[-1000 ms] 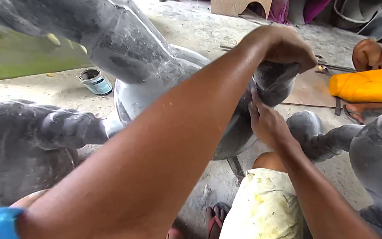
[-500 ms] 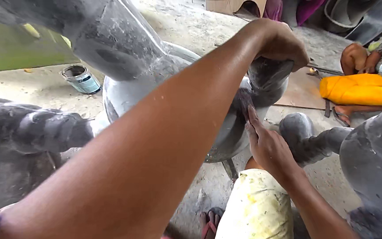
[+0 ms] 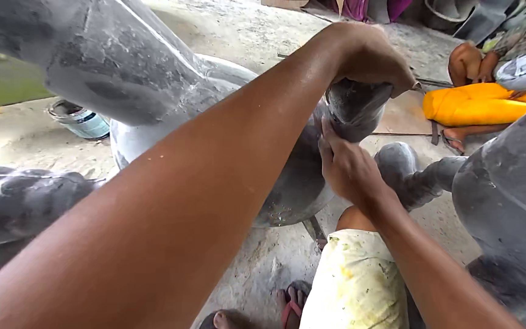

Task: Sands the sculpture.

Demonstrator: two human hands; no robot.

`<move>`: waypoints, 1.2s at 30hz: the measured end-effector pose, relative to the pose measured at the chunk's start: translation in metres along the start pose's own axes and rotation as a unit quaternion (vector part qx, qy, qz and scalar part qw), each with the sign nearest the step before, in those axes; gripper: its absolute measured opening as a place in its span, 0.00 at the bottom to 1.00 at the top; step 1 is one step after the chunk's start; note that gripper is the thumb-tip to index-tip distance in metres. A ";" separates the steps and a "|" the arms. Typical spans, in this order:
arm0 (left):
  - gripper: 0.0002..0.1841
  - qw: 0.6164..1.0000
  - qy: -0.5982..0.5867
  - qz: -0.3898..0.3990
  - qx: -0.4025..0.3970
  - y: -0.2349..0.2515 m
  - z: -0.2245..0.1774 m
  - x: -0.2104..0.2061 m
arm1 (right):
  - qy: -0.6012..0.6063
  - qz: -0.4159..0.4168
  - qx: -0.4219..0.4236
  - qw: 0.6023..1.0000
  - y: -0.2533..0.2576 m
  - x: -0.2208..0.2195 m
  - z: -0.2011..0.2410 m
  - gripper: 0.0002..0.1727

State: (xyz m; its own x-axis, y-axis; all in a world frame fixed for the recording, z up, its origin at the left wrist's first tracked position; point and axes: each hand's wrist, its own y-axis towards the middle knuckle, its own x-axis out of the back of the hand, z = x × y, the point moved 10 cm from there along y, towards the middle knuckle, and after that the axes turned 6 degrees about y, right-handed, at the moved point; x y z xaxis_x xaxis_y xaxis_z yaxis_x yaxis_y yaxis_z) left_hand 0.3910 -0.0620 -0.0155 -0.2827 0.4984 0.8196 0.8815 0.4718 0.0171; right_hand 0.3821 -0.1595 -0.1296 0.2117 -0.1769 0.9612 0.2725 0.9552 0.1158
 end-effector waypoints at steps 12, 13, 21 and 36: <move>0.15 1.000 0.006 -0.005 0.002 -0.001 -0.006 -0.001 | -0.007 -0.025 0.034 0.999 -0.047 -0.003 0.004 0.31; 0.15 1.000 0.000 -0.010 0.003 -0.002 -0.006 -0.001 | -0.015 -0.017 0.023 0.999 -0.039 -0.006 0.001 0.31; 0.14 1.000 -0.017 -0.005 -0.008 -0.001 -0.010 -0.003 | 0.005 -0.042 0.020 0.999 -0.048 -0.003 0.004 0.31; 0.14 0.999 -0.037 0.003 0.013 -0.011 -0.010 -0.013 | 0.009 -0.013 -0.017 1.000 -0.014 0.001 0.013 0.31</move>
State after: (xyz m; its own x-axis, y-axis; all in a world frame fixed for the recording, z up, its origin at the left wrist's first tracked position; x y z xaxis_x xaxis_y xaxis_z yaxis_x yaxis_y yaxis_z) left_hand 0.3888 -0.0807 -0.0205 -0.3056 0.5528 0.7752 0.8731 0.4876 -0.0036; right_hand 0.3658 -0.1703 -0.1267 0.2216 -0.2060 0.9531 0.3091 0.9419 0.1317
